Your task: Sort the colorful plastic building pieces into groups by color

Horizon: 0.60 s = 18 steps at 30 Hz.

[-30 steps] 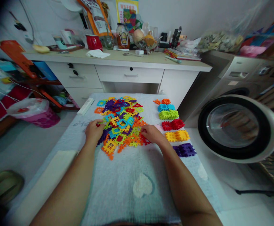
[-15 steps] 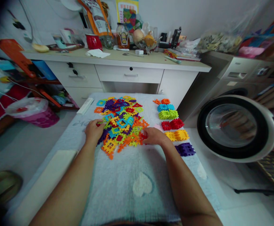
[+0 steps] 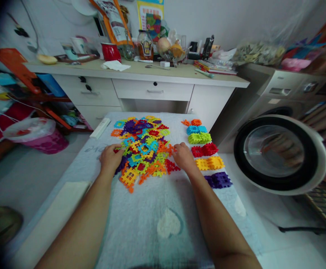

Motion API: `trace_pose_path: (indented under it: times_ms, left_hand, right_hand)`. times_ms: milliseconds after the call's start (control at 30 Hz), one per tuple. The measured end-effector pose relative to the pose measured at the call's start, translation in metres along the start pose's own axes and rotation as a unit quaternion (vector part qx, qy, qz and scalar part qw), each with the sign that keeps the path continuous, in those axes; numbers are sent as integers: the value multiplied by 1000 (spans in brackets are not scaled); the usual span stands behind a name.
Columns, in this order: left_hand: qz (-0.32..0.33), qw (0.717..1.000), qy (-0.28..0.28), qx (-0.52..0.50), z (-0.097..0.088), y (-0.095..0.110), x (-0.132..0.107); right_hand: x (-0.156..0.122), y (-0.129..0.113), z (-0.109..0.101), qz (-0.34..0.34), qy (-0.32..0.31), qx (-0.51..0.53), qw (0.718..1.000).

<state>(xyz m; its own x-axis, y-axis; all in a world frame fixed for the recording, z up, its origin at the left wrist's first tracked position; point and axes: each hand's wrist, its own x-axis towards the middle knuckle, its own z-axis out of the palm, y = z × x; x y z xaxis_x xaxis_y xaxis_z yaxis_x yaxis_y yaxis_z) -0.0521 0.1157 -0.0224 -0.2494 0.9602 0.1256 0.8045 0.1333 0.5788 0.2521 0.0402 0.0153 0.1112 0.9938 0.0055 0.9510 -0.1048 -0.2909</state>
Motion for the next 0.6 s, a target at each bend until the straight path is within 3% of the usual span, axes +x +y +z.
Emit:
trace_pose_path:
  times_ms: [133,300,400,533,600]
  left_hand:
    - [-2,1000,-5,6,-1,2,-1]
    - [-3,1000,-7,10,-2,2,-1]
    - [-2,1000,-7,9,-2,2,-1]
    - [-3,1000,-5,5,-2,2,0]
    - [-3,1000,-3,3,-1,1,0]
  right_hand:
    - [5,-2,13,43,8,-11,999]
    - [10,-2,17,98,58,98,989]
    - [18,0,9,90,81,127,984]
    - [28,1,-2,67,124,62,988]
    - [32,2,-5,41,97,29,994]
